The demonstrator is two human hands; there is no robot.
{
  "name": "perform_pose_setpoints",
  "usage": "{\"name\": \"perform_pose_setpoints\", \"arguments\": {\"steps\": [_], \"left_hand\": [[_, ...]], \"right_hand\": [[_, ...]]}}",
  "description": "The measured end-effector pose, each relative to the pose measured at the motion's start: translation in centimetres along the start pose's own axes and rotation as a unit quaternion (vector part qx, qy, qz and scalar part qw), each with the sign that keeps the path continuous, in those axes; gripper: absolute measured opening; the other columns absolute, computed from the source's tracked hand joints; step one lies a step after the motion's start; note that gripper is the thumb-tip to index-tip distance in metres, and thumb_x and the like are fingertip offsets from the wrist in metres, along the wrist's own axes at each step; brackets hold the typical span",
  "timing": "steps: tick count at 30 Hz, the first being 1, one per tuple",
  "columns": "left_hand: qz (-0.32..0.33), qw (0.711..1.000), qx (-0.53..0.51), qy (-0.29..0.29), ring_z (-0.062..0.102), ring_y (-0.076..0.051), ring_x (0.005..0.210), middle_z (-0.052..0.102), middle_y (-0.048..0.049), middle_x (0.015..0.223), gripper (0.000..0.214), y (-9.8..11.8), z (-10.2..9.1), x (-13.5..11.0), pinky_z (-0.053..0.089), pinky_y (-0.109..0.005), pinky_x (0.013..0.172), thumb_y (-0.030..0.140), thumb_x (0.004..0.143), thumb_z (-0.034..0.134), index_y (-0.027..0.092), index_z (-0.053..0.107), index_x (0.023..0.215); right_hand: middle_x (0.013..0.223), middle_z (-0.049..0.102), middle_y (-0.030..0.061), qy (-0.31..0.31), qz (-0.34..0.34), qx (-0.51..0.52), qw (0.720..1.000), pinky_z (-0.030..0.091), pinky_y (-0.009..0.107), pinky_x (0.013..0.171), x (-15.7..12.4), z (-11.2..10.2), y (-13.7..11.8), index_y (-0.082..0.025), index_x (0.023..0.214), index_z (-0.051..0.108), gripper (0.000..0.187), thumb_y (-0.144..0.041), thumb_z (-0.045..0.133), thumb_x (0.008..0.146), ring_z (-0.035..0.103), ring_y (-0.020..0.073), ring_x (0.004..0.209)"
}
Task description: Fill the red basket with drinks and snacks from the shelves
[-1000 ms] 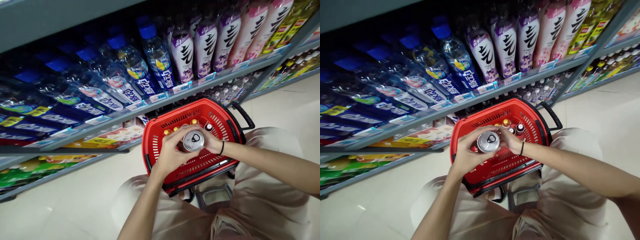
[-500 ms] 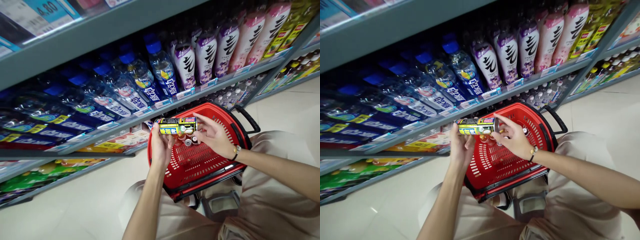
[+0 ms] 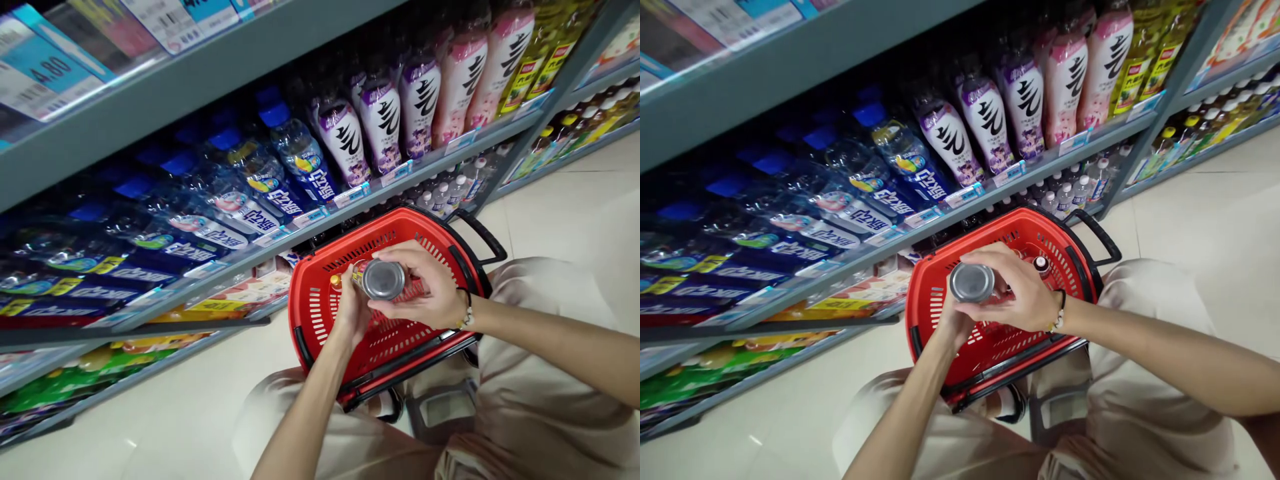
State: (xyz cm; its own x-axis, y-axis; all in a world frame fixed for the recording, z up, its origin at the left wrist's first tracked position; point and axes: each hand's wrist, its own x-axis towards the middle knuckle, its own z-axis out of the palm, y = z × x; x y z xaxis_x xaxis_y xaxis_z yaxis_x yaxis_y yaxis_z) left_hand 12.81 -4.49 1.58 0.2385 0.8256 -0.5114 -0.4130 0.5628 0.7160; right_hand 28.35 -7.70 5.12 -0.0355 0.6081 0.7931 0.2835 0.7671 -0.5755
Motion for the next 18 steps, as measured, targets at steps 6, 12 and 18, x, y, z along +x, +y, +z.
{"name": "perform_pose_setpoints", "arguments": {"steps": [6,12,18], "left_hand": [[0.031,0.988,-0.03,0.149,0.064,-0.012,0.062,0.07,0.0053,0.066,0.013,0.2,0.2,-0.2,0.052,-0.02,0.063,0.021,0.086,0.074,0.019,0.069,0.075],[0.08,0.996,-0.015,0.035,0.073,-0.018,0.086,0.079,-0.0047,0.092,0.027,1.3,0.1,0.1,0.057,-0.023,0.075,0.04,0.09,0.069,0.015,0.077,0.098],[0.141,0.987,0.036,-0.066,0.075,-0.023,0.086,0.079,-0.0095,0.1,0.044,2.5,-1.6,0.8,0.057,-0.027,0.067,0.05,0.082,0.075,0.016,0.074,0.11]], "right_hand": [[0.124,0.071,0.0142,-0.017,-0.056,0.001,0.998,0.059,0.037,0.108,-0.4,0.4,-0.4,-0.014,0.142,0.055,0.064,-0.025,0.086,0.086,0.068,0.0224,0.121],[0.118,0.069,0.0119,-0.031,-0.008,-0.036,0.999,0.063,0.039,0.095,-0.5,0.3,-0.5,-0.02,0.14,0.058,0.06,-0.029,0.085,0.087,0.068,0.0232,0.109],[0.111,0.067,0.0075,-0.017,0.223,-0.021,0.974,0.062,0.046,0.093,0.3,-0.2,0.3,-0.024,0.119,0.065,0.038,-0.041,0.081,0.089,0.07,0.0248,0.103]]}}
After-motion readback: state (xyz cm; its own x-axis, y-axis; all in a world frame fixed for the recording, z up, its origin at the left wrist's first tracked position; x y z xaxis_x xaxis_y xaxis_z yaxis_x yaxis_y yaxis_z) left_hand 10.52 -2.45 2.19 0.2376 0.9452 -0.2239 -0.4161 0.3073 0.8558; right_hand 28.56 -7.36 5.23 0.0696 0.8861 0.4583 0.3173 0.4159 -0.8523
